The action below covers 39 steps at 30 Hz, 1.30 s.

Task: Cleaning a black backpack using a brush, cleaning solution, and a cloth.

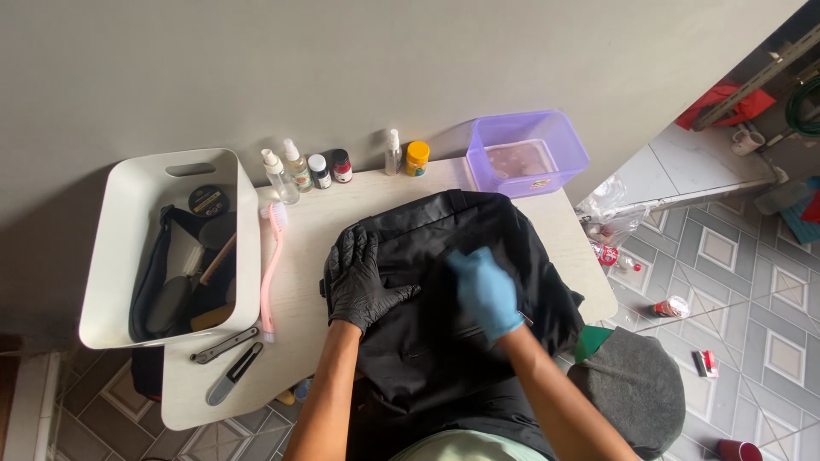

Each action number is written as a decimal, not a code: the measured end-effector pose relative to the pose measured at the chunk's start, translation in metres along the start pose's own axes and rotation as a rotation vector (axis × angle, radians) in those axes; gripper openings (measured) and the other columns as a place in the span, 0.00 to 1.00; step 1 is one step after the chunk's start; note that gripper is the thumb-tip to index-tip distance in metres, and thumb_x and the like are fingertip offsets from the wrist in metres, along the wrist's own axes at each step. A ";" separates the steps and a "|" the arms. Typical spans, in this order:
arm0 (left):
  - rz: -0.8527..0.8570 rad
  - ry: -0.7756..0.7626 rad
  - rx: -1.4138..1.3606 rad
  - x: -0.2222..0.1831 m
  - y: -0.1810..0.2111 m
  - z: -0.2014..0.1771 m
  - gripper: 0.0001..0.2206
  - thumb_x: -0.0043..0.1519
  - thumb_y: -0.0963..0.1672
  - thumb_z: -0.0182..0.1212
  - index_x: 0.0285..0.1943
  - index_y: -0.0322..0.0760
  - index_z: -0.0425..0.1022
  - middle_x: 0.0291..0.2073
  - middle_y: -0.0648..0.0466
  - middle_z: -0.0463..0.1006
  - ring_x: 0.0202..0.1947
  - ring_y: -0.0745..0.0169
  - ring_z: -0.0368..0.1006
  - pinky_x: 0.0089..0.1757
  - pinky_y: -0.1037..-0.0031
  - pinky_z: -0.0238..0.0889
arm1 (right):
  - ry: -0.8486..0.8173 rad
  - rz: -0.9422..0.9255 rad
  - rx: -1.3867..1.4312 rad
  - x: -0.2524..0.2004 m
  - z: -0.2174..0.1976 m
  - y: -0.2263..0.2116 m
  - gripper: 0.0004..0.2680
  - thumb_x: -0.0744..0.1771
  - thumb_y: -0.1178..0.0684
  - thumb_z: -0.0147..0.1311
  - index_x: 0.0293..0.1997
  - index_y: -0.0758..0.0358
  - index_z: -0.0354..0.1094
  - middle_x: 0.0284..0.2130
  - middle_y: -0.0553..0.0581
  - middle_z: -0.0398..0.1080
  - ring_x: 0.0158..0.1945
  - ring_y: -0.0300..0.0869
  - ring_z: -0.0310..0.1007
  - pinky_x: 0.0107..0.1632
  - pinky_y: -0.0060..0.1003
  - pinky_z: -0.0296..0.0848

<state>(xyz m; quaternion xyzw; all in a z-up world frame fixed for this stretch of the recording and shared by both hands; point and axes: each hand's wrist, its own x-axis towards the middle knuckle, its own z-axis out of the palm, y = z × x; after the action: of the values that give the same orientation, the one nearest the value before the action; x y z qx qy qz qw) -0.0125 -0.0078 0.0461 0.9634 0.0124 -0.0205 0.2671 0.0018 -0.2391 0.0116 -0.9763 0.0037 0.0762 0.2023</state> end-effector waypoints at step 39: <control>0.003 0.043 0.143 0.024 -0.047 0.063 0.64 0.37 0.72 0.61 0.84 0.60 0.34 0.81 0.52 0.41 0.80 0.42 0.29 0.69 0.44 0.29 | 0.140 0.132 -0.031 -0.017 -0.058 0.055 0.10 0.70 0.47 0.44 0.52 0.35 0.72 0.45 0.53 0.70 0.42 0.65 0.78 0.46 0.61 0.79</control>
<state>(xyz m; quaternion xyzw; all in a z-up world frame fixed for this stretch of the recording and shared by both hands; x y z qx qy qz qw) 0.0080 0.0001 -0.0329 0.9802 0.0153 -0.0003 0.1975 -0.0085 -0.3132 0.0449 -0.9799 0.0810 0.0211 0.1810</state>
